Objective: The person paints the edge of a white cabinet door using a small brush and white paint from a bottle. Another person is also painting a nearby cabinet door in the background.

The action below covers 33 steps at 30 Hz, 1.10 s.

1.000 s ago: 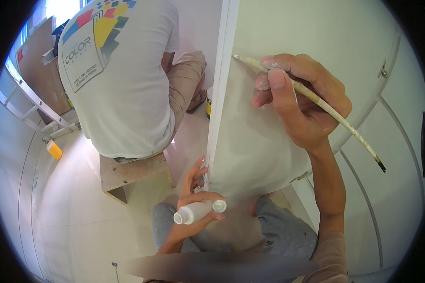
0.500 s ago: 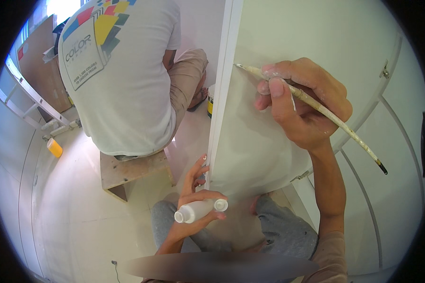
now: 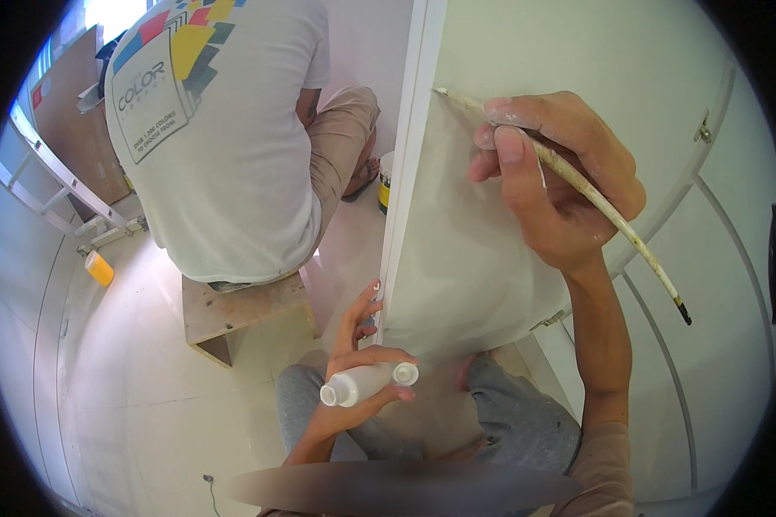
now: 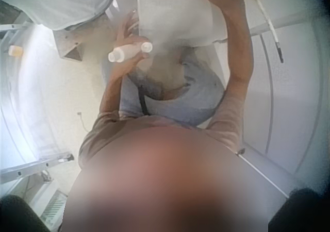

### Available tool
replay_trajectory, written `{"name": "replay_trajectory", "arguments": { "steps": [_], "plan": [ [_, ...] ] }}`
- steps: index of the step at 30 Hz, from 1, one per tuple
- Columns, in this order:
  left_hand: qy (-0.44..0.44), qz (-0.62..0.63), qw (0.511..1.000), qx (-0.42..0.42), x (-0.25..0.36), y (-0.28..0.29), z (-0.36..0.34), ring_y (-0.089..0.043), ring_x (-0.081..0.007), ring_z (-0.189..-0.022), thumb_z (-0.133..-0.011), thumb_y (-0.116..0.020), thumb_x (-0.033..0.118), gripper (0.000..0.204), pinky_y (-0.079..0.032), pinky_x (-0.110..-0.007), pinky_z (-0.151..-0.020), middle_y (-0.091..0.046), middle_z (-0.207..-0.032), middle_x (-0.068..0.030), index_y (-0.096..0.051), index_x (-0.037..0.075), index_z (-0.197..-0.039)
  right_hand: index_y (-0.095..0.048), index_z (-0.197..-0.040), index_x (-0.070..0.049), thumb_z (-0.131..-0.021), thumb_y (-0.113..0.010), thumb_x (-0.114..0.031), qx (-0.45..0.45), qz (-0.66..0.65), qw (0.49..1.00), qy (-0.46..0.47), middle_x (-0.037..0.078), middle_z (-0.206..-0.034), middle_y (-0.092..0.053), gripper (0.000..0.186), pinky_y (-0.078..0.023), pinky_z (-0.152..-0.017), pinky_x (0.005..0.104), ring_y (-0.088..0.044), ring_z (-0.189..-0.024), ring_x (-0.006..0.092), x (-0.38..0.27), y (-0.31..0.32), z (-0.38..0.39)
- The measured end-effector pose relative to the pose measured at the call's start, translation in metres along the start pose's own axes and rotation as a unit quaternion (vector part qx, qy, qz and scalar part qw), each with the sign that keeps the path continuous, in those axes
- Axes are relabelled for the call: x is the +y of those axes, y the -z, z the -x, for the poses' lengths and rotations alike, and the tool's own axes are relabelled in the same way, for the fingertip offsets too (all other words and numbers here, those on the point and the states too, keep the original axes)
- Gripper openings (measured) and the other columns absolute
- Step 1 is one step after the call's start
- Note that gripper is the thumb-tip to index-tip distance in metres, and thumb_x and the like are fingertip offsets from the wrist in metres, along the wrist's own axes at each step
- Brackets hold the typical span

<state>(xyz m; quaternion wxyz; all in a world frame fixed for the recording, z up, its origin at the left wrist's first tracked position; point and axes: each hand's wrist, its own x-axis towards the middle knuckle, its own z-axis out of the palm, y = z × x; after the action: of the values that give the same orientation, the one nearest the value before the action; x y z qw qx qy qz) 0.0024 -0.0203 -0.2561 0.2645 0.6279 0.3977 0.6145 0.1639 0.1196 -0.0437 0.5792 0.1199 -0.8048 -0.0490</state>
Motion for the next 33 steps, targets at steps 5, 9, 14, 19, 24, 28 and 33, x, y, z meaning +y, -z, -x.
{"name": "replay_trajectory", "arguments": {
  "steps": [5,9,14,19,24,28,33],
  "plan": [
    [0.003,0.002,1.000,0.001,0.0001,-0.0002,0.0006,-0.039,-0.0381,-0.135,-0.060,-0.091,0.033,0.036,-0.038,-0.048,-0.099,-0.026,-0.155,-0.0175,-0.078,0.017,-0.090,-0.061,-0.097,0.013,-0.083,-0.057,0.013,-0.033,0.003,0.999,-0.006,0.017,-0.076,-0.064,0.015,-0.051,-0.048,0.0249,-0.063,-0.056,0.0164,-0.0024,0.0017,0.0007],
    [-0.002,-0.003,1.000,-0.006,0.0000,-0.0004,-0.0002,-0.039,-0.0383,-0.135,-0.059,-0.091,0.032,0.036,-0.038,-0.048,-0.099,-0.025,-0.155,-0.0176,-0.078,0.017,-0.090,-0.061,-0.097,0.013,-0.085,-0.056,0.013,-0.009,0.004,1.000,-0.013,0.017,-0.077,-0.064,0.013,-0.052,-0.048,0.0251,-0.063,-0.057,0.0163,-0.0016,0.0027,0.0007],
    [-0.004,-0.006,1.000,-0.004,0.0017,-0.0014,0.0003,-0.038,-0.0384,-0.136,-0.058,-0.091,0.031,0.037,-0.038,-0.048,-0.099,-0.025,-0.156,-0.0178,-0.078,0.017,-0.090,-0.062,-0.098,0.013,-0.087,-0.056,0.010,-0.028,-0.003,0.999,-0.018,0.018,-0.080,-0.065,0.013,-0.053,-0.050,0.0257,-0.064,-0.058,0.0165,-0.0027,0.0036,-0.0008],
    [-0.004,-0.003,1.000,-0.006,0.0037,-0.0023,0.0005,-0.038,-0.0382,-0.136,-0.059,-0.091,0.031,0.037,-0.038,-0.049,-0.099,-0.025,-0.155,-0.0180,-0.077,0.017,-0.090,-0.062,-0.099,0.012,-0.088,-0.056,0.010,0.012,-0.006,0.999,-0.030,0.018,-0.079,-0.065,0.014,-0.054,-0.051,0.0262,-0.064,-0.058,0.0167,-0.0027,0.0024,-0.0037],
    [0.000,-0.002,1.000,-0.004,0.0041,-0.0028,-0.0005,-0.037,-0.0377,-0.136,-0.059,-0.091,0.033,0.037,-0.038,-0.049,-0.099,-0.025,-0.155,-0.0183,-0.077,0.017,-0.090,-0.062,-0.100,0.012,-0.089,-0.055,0.009,-0.040,-0.002,0.999,-0.031,0.017,-0.078,-0.066,0.014,-0.055,-0.052,0.0265,-0.065,-0.059,0.0170,-0.0045,0.0053,-0.0049],
    [0.001,-0.010,1.000,-0.006,0.0042,-0.0035,-0.0007,-0.038,-0.0377,-0.136,-0.059,-0.091,0.033,0.038,-0.038,-0.049,-0.099,-0.026,-0.155,-0.0185,-0.077,0.017,-0.090,-0.063,-0.098,0.012,-0.087,-0.056,0.010,-0.004,-0.003,0.999,-0.036,0.017,-0.076,-0.065,0.014,-0.054,-0.051,0.0259,-0.064,-0.057,0.0172,-0.0035,0.0041,-0.0037],
    [0.003,-0.004,1.000,-0.004,0.0025,-0.0035,-0.0013,-0.037,-0.0378,-0.136,-0.059,-0.091,0.034,0.038,-0.038,-0.048,-0.099,-0.026,-0.155,-0.0187,-0.077,0.017,-0.089,-0.063,-0.096,0.012,-0.081,-0.056,0.013,-0.042,-0.002,0.999,-0.009,0.017,-0.073,-0.064,0.016,-0.050,-0.047,0.0247,-0.063,-0.054,0.0167,-0.0029,0.0050,-0.0008]
  ]
}}
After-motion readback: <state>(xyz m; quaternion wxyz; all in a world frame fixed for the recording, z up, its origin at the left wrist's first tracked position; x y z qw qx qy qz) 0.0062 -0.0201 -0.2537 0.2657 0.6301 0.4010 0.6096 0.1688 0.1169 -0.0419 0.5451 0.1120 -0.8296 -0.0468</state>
